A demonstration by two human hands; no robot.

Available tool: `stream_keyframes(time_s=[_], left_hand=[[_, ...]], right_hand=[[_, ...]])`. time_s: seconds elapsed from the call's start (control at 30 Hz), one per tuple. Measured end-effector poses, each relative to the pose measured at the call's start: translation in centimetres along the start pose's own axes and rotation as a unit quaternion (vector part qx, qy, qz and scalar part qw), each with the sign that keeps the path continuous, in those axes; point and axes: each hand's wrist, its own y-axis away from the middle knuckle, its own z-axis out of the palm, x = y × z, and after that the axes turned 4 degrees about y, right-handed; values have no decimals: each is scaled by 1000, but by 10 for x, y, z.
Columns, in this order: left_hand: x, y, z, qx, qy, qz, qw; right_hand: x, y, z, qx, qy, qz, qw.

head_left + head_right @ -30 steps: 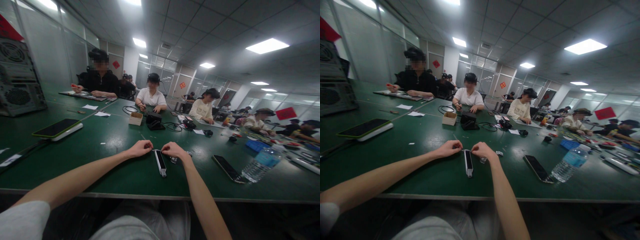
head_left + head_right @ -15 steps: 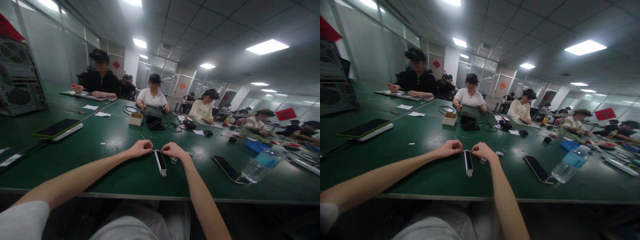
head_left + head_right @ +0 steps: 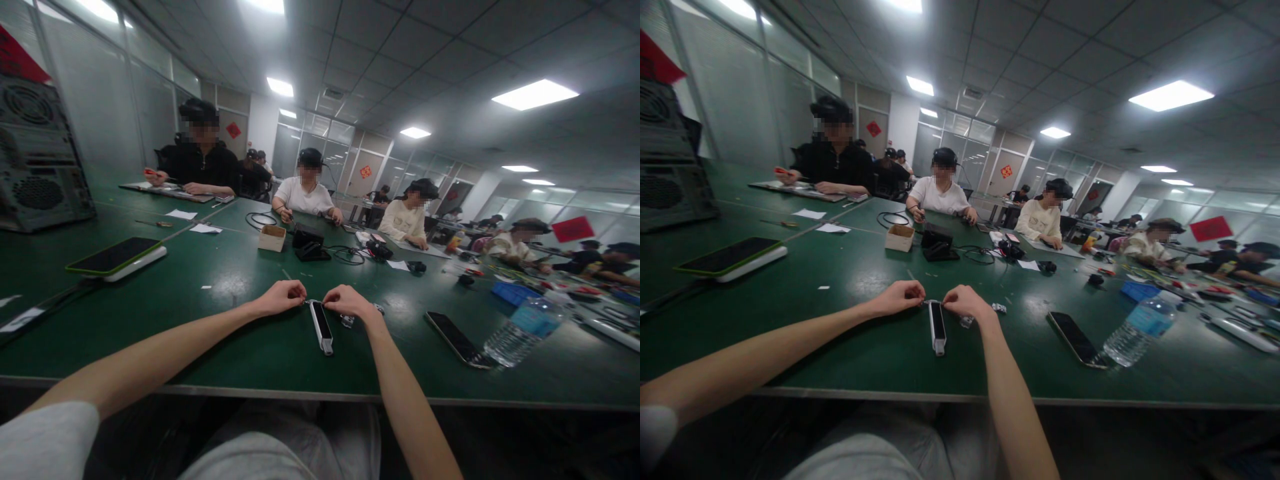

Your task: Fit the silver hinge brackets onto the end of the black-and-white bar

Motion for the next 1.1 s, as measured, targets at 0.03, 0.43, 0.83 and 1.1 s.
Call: stream_keyframes(time_s=[0.03,0.43,0.83,1.1], left_hand=[[0,0,0,-1,-3,-2,1000],[8,3,-2,-22,-76,22,997],[6,2,-2,-23,-99,37,994],[9,3,-1,-16,-96,22,995]], right_hand=[[0,0,0,-1,-1,0,1000],[0,-1,1,4,9,-4,1000],[0,-1,1,8,6,-1,1000],[-3,1,-1,5,2,-1,1000]])
